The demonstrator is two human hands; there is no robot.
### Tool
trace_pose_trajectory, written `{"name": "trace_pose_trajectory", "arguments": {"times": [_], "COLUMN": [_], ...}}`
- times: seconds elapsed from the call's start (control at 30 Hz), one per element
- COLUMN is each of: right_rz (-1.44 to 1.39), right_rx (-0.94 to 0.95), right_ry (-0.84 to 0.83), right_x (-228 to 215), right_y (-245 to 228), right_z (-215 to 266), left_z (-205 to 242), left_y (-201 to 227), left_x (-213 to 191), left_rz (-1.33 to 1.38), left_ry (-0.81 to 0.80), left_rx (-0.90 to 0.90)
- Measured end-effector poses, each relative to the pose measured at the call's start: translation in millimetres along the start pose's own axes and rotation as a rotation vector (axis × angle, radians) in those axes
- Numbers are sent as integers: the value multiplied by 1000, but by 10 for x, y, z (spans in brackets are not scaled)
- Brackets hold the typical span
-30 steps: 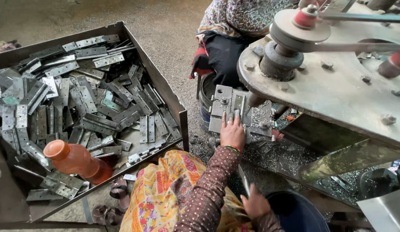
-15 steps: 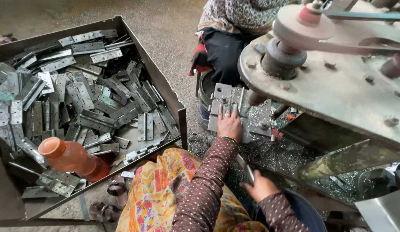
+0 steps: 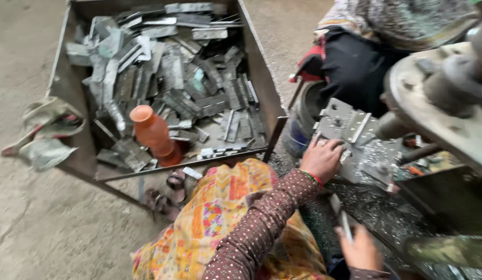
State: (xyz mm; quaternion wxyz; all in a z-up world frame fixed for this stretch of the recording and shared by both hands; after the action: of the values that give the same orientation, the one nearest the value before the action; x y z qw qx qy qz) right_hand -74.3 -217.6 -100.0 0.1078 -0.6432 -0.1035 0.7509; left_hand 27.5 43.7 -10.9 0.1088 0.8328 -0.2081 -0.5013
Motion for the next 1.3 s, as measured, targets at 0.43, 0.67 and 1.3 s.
{"name": "trace_pose_trajectory", "arguments": {"times": [0.43, 0.67, 1.3], "right_rz": [-325, -78, -305], "right_rx": [-211, -31, -121], "right_ry": [233, 27, 202], "right_x": [-110, 59, -728], "right_y": [233, 751, -764], "right_z": [-281, -842, 149], "left_z": [900, 980, 882], "left_y": [-2679, -3333, -2229], "left_x": [-20, 456, -592], "left_rz": [-346, -429, 567], "left_ry": [182, 103, 706], "left_rx": [-879, -930, -816]}}
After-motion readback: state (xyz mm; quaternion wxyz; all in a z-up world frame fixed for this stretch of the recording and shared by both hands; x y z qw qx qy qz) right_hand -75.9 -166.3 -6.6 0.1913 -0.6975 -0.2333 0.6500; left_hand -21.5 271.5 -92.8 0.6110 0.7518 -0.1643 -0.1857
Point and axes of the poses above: each hand's wrist, its own z-axis away from the middle knuckle, its own x-axis out of the palm, y = z × x, the point moved 1 cm from there along -z, towards the middle knuckle, and after that the axes turned 3 degrees about x, right-handed, at the moved point
